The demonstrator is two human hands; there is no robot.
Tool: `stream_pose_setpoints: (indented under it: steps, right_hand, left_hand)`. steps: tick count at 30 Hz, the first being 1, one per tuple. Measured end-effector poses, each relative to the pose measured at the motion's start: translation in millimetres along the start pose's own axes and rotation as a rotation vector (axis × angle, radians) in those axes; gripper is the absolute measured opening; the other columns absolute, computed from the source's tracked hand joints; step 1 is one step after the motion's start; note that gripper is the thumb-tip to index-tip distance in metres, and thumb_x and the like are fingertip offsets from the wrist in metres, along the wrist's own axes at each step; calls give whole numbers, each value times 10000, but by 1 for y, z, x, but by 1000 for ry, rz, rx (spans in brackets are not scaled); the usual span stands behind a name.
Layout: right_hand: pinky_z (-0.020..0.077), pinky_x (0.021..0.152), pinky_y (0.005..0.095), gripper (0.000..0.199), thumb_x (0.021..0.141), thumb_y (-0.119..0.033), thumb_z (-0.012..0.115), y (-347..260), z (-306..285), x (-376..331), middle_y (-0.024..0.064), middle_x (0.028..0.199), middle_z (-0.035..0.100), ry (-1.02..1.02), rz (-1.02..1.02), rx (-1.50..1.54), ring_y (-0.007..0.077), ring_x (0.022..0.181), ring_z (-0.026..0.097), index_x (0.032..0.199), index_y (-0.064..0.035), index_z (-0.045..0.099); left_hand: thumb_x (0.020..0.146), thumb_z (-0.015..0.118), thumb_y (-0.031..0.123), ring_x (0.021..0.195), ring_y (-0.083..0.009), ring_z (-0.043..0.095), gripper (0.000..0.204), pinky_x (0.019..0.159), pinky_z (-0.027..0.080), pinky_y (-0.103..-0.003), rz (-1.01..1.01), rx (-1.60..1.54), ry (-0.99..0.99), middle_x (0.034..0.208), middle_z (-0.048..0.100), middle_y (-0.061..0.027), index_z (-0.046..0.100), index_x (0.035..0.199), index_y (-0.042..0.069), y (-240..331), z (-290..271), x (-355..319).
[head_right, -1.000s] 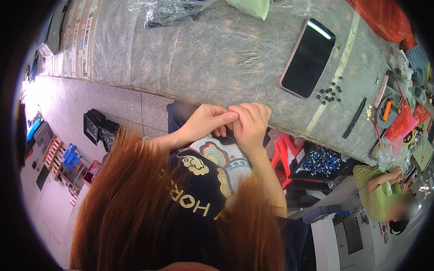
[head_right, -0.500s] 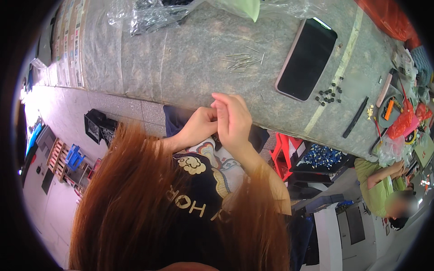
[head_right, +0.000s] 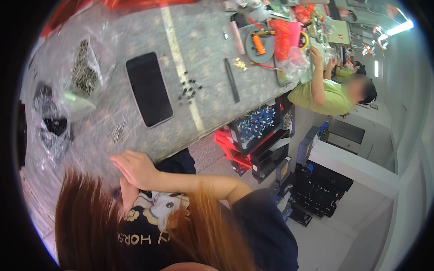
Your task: Inserting small metal pins into black plastic component housings at an industrial assembly table.
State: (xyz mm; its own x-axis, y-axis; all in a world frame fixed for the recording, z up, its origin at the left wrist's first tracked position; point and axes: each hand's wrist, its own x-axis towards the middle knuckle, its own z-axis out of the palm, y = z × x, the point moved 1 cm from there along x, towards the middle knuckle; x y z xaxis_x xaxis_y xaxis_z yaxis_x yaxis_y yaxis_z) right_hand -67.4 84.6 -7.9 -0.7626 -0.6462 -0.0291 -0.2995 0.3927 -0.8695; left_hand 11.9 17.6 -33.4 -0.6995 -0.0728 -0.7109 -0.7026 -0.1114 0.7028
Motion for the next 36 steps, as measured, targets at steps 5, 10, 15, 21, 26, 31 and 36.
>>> stream_pose_setpoints:
  steps: [5, 10, 15, 21, 26, 31, 36]
  right_hand:
    - [415, 542, 331, 195, 711, -23, 552, -6, -5, -2, 89, 711, 530, 35, -61, 9, 255, 624, 511, 904, -17, 521]
    - [420, 548, 332, 212, 692, -20, 560, -6, -3, -1, 88, 721, 532, 15, -75, 15, 260, 632, 515, 899, -16, 517]
    - [427, 557, 337, 221, 678, -16, 563, -3, -2, -1, 101, 734, 538, -12, -58, 20, 269, 639, 518, 893, 0, 518]
    - [411, 585, 347, 288, 615, -41, 572, 0, 0, -3, 99, 719, 503, -1, -33, 30, 278, 679, 503, 888, -8, 486]
    - [412, 583, 348, 291, 604, -42, 572, 0, 1, -2, 97, 719, 505, 4, -26, 32, 276, 679, 507, 881, -8, 490]
    - [412, 577, 348, 307, 583, -50, 579, 1, 3, -3, 94, 716, 508, 9, -17, 35, 276, 678, 509, 876, -12, 494]
    - [411, 574, 349, 306, 580, -55, 578, 2, 2, -1, 90, 709, 509, 17, -27, 41, 278, 675, 509, 871, -17, 490]
  left_hand:
    - [781, 463, 153, 746, -171, 583, 231, 601, 443, -317, 61, -12, -50, 742, 605, -155, 551, 830, -54, 9, 2, 11]
    - [776, 467, 150, 733, -166, 580, 228, 594, 441, -313, 59, -27, -68, 726, 603, -147, 552, 820, -57, 7, -1, 14]
    - [772, 471, 147, 720, -162, 577, 225, 588, 440, -309, 36, -43, -83, 710, 600, -138, 553, 810, -60, 1, -1, 17]
    - [766, 476, 143, 705, -156, 574, 223, 580, 438, -304, -7, -56, -106, 690, 597, -127, 555, 798, -63, -9, 0, 17]
    - [761, 480, 139, 692, -152, 572, 220, 574, 436, -299, -36, -67, -120, 674, 595, -118, 556, 788, -66, -13, 1, 15]
    - [757, 485, 136, 679, -148, 569, 218, 568, 435, -295, -63, -79, -129, 658, 592, -109, 557, 778, -69, -15, 3, 11]
    - [752, 489, 133, 666, -143, 567, 216, 562, 434, -291, -77, -77, -136, 642, 590, -100, 558, 768, -71, -14, 3, 10]
